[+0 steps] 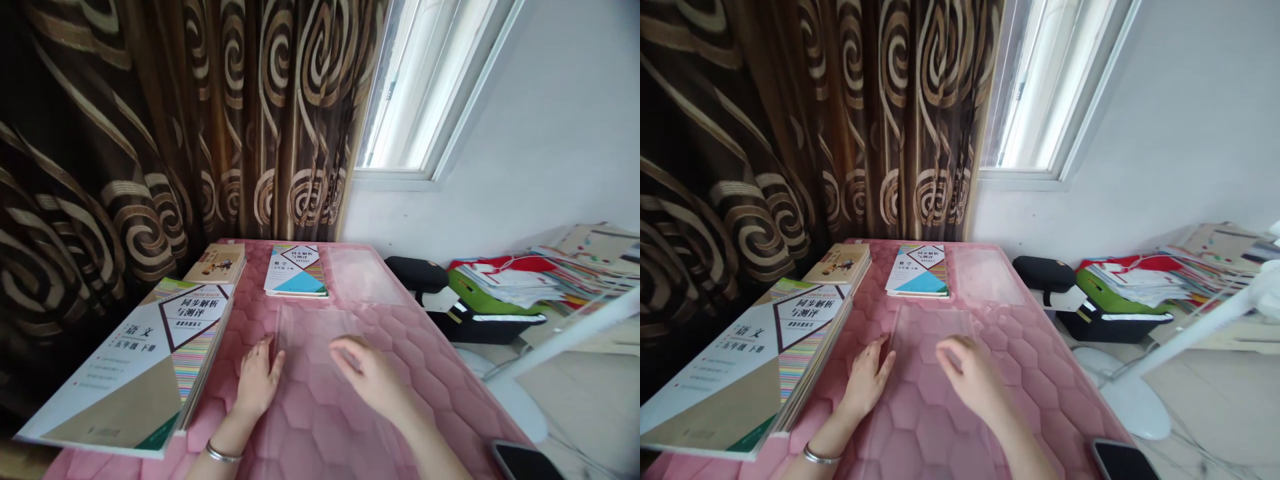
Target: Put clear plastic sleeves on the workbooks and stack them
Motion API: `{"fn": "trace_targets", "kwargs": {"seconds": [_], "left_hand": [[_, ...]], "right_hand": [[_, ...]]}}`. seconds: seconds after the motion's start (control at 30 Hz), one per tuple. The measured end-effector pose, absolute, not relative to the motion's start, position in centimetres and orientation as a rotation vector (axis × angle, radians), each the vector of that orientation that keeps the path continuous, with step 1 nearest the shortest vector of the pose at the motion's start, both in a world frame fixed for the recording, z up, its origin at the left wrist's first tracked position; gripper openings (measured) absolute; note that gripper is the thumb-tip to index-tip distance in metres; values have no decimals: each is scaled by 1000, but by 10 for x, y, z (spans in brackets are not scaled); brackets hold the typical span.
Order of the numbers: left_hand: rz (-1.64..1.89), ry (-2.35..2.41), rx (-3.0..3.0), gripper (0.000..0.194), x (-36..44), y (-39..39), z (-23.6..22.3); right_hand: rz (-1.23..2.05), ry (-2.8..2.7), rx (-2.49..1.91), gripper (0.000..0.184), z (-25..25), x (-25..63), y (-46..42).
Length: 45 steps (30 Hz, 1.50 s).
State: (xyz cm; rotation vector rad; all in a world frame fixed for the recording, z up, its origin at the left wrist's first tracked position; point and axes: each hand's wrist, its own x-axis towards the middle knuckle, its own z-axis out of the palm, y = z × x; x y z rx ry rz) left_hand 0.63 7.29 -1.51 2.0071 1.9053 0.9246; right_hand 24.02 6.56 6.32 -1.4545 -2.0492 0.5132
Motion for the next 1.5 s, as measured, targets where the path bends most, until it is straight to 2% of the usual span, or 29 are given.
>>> {"fn": "trace_targets", "kwargs": {"seconds": [0.1,0.27,0.43,0.53,0.6,0.73,0.9,1.07,1.1,1.2,1.33,1.5], "left_hand": [[818,1936,2109,41,9,71,-14],[729,1983,2172,44,13,71,-13],[772,1982,2162,41,13,73,-15],[881,1938,2074,34,13,71,-9],[952,1895,1982,40,13,68,-3],[1036,1738,1846,47,14,61,11],[902,1553,1675,32,6,68,14],[972,1589,1487,35,-8,81,9],[972,1605,1459,36,-10,81,9],[944,1671,1451,34,-11,79,11],[923,1694,1476,29,-14,77,14],[913,1932,1567,19,-36,83,17]], "right_hand": [[273,-1822,-1941,35,35,271,91],[478,-1836,-2035,43,9,295,100],[927,-1637,-1871,33,16,288,95],[1190,-1511,-1549,41,24,273,87],[1243,-1574,-1330,48,28,257,78],[1144,-1961,-1087,51,32,219,54],[923,-2318,-1093,45,29,200,47],[331,-1883,-1775,35,20,244,77],[309,-1849,-1898,36,17,254,82],[466,-1863,-1972,44,7,268,90],[738,-1808,-1846,56,5,275,91],[725,-1641,-1832,59,24,329,95]]}}
